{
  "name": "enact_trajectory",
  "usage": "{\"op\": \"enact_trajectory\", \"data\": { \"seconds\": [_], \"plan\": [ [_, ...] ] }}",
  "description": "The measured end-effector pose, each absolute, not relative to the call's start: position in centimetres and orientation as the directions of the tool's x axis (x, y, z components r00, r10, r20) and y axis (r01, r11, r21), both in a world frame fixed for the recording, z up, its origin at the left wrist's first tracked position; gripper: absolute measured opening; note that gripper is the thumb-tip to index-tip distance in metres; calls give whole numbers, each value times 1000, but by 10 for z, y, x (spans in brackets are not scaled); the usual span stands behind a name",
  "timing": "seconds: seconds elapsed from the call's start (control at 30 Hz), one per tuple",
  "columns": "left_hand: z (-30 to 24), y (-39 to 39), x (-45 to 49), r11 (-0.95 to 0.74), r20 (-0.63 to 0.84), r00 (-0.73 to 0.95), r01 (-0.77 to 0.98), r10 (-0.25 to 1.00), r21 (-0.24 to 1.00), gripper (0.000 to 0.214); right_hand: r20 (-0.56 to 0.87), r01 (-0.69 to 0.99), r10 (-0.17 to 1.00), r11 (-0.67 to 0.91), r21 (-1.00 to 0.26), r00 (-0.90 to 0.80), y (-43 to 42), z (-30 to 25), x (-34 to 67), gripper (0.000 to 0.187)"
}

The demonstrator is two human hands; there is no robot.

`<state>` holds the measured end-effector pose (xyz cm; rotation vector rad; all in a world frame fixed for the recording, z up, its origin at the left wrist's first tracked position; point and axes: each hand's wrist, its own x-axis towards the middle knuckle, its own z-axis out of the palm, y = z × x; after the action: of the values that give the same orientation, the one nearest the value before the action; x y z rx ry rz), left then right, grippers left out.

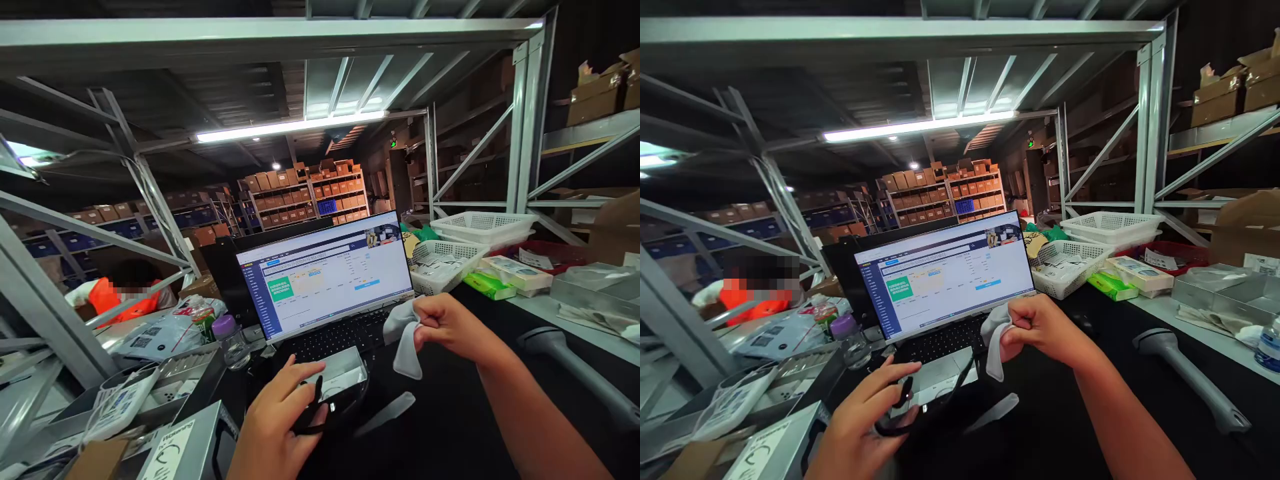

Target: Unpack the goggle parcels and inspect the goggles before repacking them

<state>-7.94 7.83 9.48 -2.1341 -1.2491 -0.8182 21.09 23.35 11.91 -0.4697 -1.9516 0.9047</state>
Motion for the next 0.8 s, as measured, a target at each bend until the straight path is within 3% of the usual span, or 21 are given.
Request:
{"op": "enact_trajectory", "data": {
  "seconds": [0.13, 0.27, 0.37, 0.47, 0.57, 0.63, 0.8],
  "plan": [
    [95, 77, -69, -487, 695, 462, 854, 551, -182, 10, 665, 57, 475, 836, -546, -576, 216, 119, 205, 56],
    [90, 74, -56, -567, 657, 525, 805, 541, -176, 12, 554, 51, 342, 880, -473, -759, 198, 108, 176, 51],
    [85, 76, -48, -608, 630, 567, 772, 530, -184, 18, 437, 37, 291, 864, -503, -851, 186, 99, 158, 49],
    [80, 81, -45, -582, 641, 580, 776, 503, -244, 20, 382, 117, 419, 785, -609, -824, 179, 91, 144, 49],
    [79, 83, -48, -587, 642, 599, 762, 478, -274, 15, 275, 77, 493, 581, -811, -826, 180, 86, 137, 52],
    [81, 82, -51, -608, 627, 618, 745, 474, -274, 13, 236, 28, 449, 507, -861, -862, 185, 86, 137, 56],
    [89, 74, -54, -638, 642, 615, 730, 457, -245, 21, 246, -83, 207, 584, -807, -947, 206, 95, 160, 61]
  ]
}}
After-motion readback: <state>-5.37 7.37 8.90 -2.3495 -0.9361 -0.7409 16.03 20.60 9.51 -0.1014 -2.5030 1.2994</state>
